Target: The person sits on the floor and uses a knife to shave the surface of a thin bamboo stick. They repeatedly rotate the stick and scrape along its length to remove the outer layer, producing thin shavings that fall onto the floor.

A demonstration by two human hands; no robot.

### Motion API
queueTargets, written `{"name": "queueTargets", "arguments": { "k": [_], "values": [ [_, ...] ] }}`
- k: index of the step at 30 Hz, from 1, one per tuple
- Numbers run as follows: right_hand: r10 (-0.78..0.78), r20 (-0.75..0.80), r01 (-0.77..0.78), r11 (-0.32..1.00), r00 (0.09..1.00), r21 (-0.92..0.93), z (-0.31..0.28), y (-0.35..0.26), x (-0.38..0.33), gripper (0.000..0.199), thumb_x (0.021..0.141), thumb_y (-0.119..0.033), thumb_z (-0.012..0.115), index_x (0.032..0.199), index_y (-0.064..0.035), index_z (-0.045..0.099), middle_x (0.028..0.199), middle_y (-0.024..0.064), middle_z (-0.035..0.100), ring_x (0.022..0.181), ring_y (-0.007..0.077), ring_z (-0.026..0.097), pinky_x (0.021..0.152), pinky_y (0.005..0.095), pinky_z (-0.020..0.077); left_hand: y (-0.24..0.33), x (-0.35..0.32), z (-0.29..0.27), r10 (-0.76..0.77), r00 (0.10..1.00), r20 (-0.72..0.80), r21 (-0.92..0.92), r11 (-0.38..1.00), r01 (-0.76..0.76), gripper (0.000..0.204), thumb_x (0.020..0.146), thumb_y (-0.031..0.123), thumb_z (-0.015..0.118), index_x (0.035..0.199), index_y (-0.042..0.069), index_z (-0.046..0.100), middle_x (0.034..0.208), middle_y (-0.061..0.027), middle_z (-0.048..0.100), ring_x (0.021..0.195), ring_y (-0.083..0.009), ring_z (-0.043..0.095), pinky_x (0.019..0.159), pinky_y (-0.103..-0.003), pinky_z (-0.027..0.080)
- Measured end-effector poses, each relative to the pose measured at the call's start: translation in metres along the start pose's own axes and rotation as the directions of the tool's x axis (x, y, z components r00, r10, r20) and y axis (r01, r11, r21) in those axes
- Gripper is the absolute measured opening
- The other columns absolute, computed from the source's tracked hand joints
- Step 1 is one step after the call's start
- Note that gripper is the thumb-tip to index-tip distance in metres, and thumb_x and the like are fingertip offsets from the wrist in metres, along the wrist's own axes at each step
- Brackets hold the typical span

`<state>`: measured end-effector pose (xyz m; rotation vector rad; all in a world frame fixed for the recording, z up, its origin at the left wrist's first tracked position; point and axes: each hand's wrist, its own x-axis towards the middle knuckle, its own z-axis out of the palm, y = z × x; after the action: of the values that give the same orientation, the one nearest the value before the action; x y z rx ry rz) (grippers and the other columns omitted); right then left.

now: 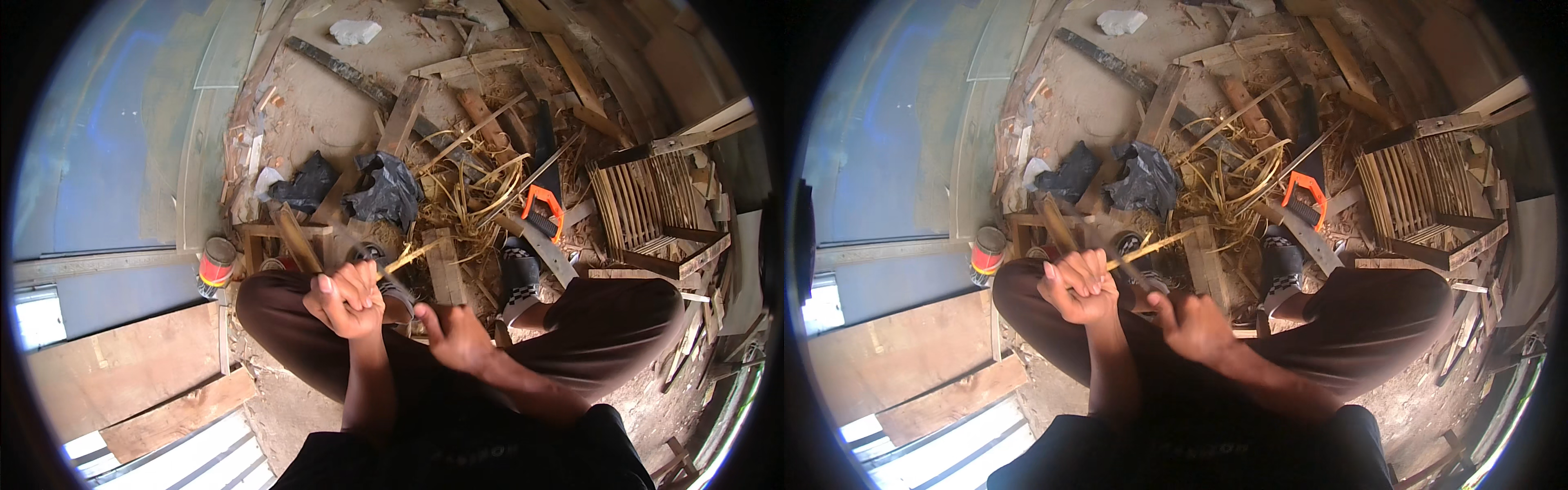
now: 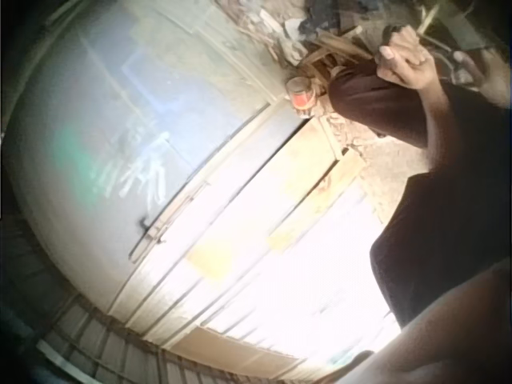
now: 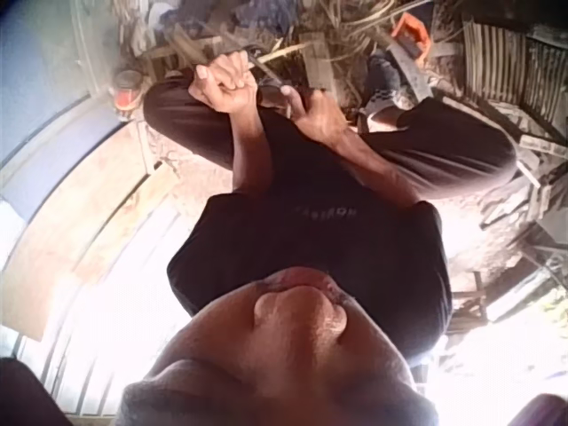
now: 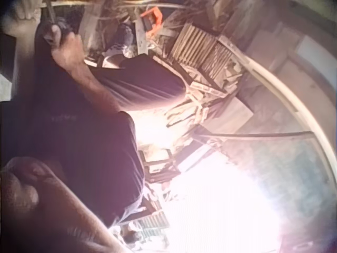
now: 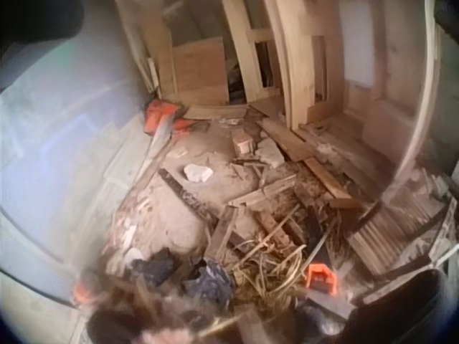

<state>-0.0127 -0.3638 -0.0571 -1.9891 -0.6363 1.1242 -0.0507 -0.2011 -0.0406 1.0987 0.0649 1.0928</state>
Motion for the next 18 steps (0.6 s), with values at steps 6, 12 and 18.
{"name": "queueTargets", "arguments": {
  "k": [6, 12, 18],
  "values": [
    [0.113, -0.053, -0.116, 0.992, 0.992, -0.046, 0.017, 0.059, 0.032, 0.066, 0.103, -0.052, 0.042, 0.084, 0.0039, 0.07, 0.074, 0.0318, 0.064, 0.079, 0.0497, 0.066, 0.071, 0.0553, 0.0539, -0.003, 0.002, 0.006, 0.005, 0.998, 0.061, 0.04, 0.999, -0.007, 0.053, 0.108, 0.021, 0.031, 0.057, 0.01, 0.035, 0.049, -0.0023, 0.034, 0.042, -0.0089, 0.024, 0.044, -0.025, 0.025],
    [-0.167, -0.127, 0.178, 0.981, 0.978, 0.083, 0.014, 0.011, 0.011, 0.06, 0.103, -0.05, 0.043, 0.087, 0.0008, 0.071, 0.075, 0.0308, 0.065, 0.077, 0.0515, 0.065, 0.073, 0.0553, 0.053, 0.001, 0.002, 0.006, 0.003, 0.999, -0.038, 0.026, 1.0, -0.002, 0.054, 0.108, 0.023, 0.033, 0.056, 0.011, 0.035, 0.047, -0.0021, 0.034, 0.041, -0.0088, 0.024, 0.043, -0.025, 0.024],
    [0.159, -0.073, -0.159, 0.987, 0.985, 0.012, 0.015, 0.061, 0.048, 0.082, 0.1, -0.063, 0.039, 0.08, 0.0111, 0.07, 0.077, 0.0383, 0.062, 0.087, 0.0534, 0.065, 0.081, 0.0562, 0.0538, -0.009, 0.01, 0.012, 0.023, 1.0, -0.011, 0.062, 0.998, -0.022, 0.054, 0.109, 0.023, 0.033, 0.056, 0.01, 0.036, 0.047, -0.0012, 0.033, 0.041, -0.0093, 0.026, 0.043, -0.025, 0.024]
  ]
}}
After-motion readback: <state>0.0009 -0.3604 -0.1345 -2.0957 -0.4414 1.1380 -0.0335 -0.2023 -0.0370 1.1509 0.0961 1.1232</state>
